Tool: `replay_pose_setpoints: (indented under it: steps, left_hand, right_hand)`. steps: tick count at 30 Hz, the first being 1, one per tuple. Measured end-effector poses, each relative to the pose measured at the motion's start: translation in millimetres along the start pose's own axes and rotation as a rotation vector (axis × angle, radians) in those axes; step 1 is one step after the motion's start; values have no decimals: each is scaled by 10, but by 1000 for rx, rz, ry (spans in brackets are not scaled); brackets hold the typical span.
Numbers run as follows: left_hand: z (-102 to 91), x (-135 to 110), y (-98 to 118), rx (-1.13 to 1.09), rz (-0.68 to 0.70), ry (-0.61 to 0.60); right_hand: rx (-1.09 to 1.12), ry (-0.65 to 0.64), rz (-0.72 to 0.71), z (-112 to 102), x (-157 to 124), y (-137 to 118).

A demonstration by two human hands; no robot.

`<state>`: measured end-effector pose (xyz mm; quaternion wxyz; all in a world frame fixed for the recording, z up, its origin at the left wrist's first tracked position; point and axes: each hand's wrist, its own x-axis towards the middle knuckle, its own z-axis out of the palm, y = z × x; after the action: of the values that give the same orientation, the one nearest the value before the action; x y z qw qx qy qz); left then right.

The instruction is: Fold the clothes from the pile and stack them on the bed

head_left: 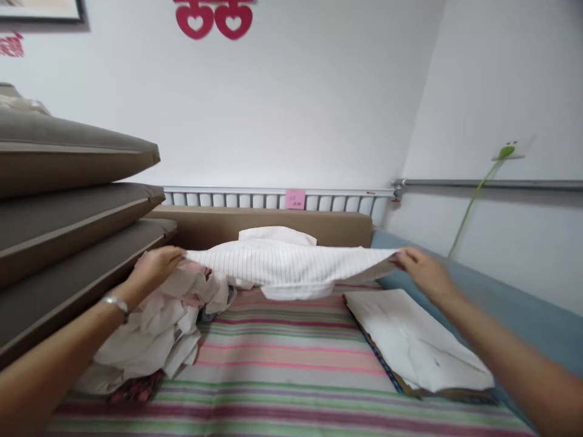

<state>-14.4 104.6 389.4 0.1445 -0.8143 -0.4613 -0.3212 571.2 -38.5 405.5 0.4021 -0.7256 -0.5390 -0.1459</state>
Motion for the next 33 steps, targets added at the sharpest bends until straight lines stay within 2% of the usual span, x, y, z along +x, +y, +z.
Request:
replay_pose_setpoints:
  steps: [3,5,7,10,14,19,23,26,28,31,33]
  left_hand:
    - [565,-663,-82,-84,-13,-126]
    - [858,-1035,-102,-163,-56,-208]
    - [1083,-1333,-113,-216,-107,-277]
    - [1301,-1660,-146,-240,-175,-356]
    - [1419,-1979,-227,-233,-197,-409]
    - [1401,-2365,-335,-197,-132,-347]
    - [1344,-2768,-359,-198,-103,-290]
    - [1392,-3095,-313,-233,-117,-247]
    - [1475,-3274,-246,-252,-122,-236]
    - [1577,-3452,-103,-260,-127,-236]
    - [1562,-3537,15,-260,-164,-241]
  right_hand:
    - [45,-168,62,454,-680,368]
    - [71,-242,96,712,-1122,570]
    - [97,-313,123,919,-1499,755]
    - [123,-411,135,1101,-1898,978]
    - [152,-440,93,1099,-2142,1140]
    - [164,-449,37,890,-2230,1242]
    - [164,-460,38,704,-2303,1366]
    - [158,-487,62,659,-2426,1481]
    - [167,-500,97,707,-2551,1533]
    - [189,-538,203,822,-2780,1555]
    - [217,-526,300,850,-2936,1535]
